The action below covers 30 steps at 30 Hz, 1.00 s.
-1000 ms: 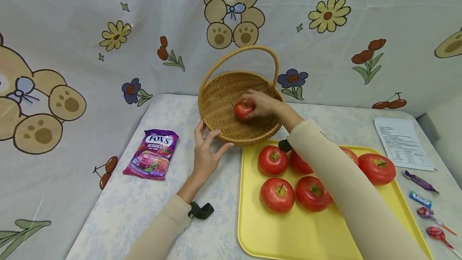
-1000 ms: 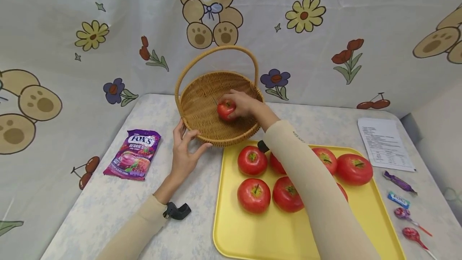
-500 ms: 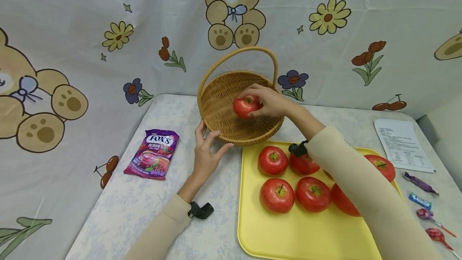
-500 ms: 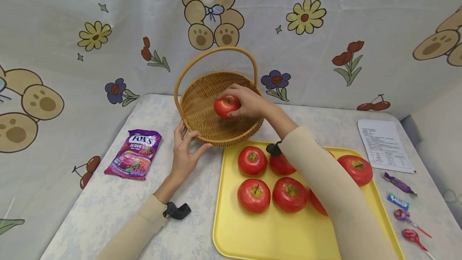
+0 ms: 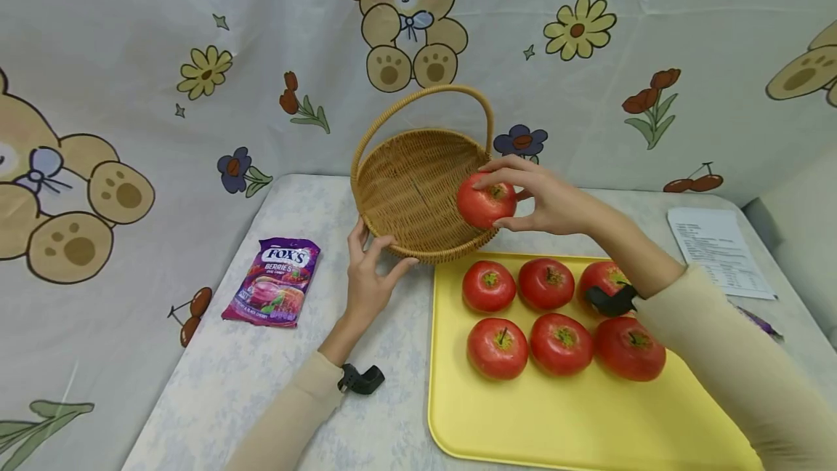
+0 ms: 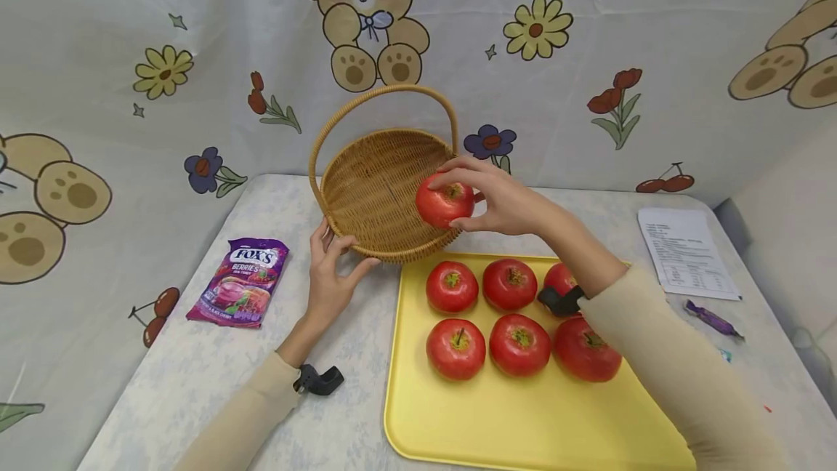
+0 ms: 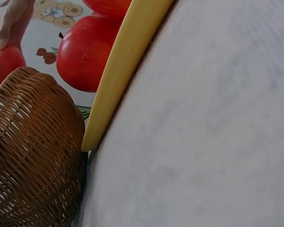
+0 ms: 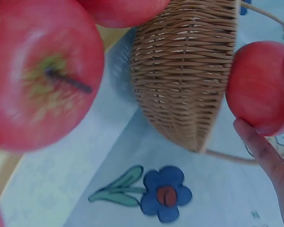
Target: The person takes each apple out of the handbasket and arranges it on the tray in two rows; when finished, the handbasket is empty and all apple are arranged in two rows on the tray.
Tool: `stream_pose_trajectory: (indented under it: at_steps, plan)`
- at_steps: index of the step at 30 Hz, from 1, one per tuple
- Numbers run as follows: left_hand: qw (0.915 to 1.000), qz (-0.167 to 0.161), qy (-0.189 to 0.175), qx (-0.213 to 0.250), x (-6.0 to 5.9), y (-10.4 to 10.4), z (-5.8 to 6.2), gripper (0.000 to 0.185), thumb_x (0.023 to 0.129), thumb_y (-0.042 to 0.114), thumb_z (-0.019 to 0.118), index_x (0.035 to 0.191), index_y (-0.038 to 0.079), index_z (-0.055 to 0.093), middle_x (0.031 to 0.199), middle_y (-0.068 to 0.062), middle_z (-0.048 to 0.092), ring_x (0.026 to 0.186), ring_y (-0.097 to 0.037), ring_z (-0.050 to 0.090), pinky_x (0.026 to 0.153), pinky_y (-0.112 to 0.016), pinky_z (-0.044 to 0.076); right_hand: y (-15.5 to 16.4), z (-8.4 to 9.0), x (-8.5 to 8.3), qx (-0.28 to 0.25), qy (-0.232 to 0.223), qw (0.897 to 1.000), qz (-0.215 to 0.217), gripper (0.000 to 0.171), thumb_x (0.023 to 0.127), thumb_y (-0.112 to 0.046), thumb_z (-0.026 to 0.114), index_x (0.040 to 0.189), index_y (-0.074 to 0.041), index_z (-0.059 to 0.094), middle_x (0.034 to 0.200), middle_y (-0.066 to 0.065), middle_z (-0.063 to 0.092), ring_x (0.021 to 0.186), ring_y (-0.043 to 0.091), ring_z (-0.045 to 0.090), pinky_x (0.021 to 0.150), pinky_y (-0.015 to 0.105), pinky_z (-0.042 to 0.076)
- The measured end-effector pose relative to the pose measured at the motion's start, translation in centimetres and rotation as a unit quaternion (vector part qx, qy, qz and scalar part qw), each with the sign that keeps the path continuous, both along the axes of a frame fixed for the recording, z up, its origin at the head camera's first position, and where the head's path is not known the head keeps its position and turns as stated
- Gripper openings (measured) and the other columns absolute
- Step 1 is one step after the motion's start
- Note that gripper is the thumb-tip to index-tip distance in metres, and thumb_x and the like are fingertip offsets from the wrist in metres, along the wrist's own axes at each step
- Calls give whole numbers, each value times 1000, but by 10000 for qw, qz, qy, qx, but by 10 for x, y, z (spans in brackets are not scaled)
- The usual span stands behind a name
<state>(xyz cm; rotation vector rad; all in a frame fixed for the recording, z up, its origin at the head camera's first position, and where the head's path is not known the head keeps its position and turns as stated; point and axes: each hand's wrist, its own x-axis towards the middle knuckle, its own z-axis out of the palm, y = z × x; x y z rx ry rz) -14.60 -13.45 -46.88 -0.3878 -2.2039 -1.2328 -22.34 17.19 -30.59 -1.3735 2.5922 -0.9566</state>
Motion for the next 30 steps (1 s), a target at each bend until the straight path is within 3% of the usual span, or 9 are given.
stream_pose_trajectory:
  at_steps: [3, 7, 13, 21, 30]
  plan:
    - [9999, 80, -109, -22, 2, -2, -1, 41, 80, 27, 83, 112, 12, 62, 155, -25, 20, 144, -37, 29, 105, -54, 42, 15, 4, 14, -37, 93, 9999, -47, 58, 79, -10, 83, 131, -20, 59, 143, 8, 45, 125, 26, 48, 81, 42, 58]
    - [9998, 108, -139, -26, 2, -4, -2, 41, 80, 26, 83, 112, 12, 62, 155, -25, 19, 144, -37, 29, 107, -53, 41, 35, 8, 33, 6, 420, 9989, -209, 63, 75, -8, 86, 130, -21, 60, 141, 5, 48, 123, 13, 47, 81, 31, 58]
    - [10000, -56, 1, 20, -1, -5, -2, 40, 81, 28, 82, 111, 11, 62, 153, -29, 20, 142, -43, 30, 105, -58, 40, 70, 6, 67, 210, 475, 9953, -819, 70, 70, -5, 88, 131, -25, 60, 143, 2, 48, 123, -5, 41, 84, 14, 51]
    - [10000, -53, 38, -41, -2, -3, -1, 39, 80, 27, 82, 110, 11, 62, 152, -30, 22, 142, -43, 29, 103, -61, 41, 122, -12, 104, 315, 539, 9904, -1236, 76, 59, 4, 91, 126, -18, 63, 138, -1, 48, 123, -7, 36, 79, 5, 46]
    - [10000, -30, 14, -83, -3, -4, -1, 40, 80, 27, 82, 110, 10, 62, 152, -29, 21, 145, -39, 27, 102, -62, 41, 180, -42, 148, 618, -19, 9771, -2037, 79, 57, 4, 91, 128, -13, 60, 138, -30, 33, 113, -15, 35, 66, 7, 48]
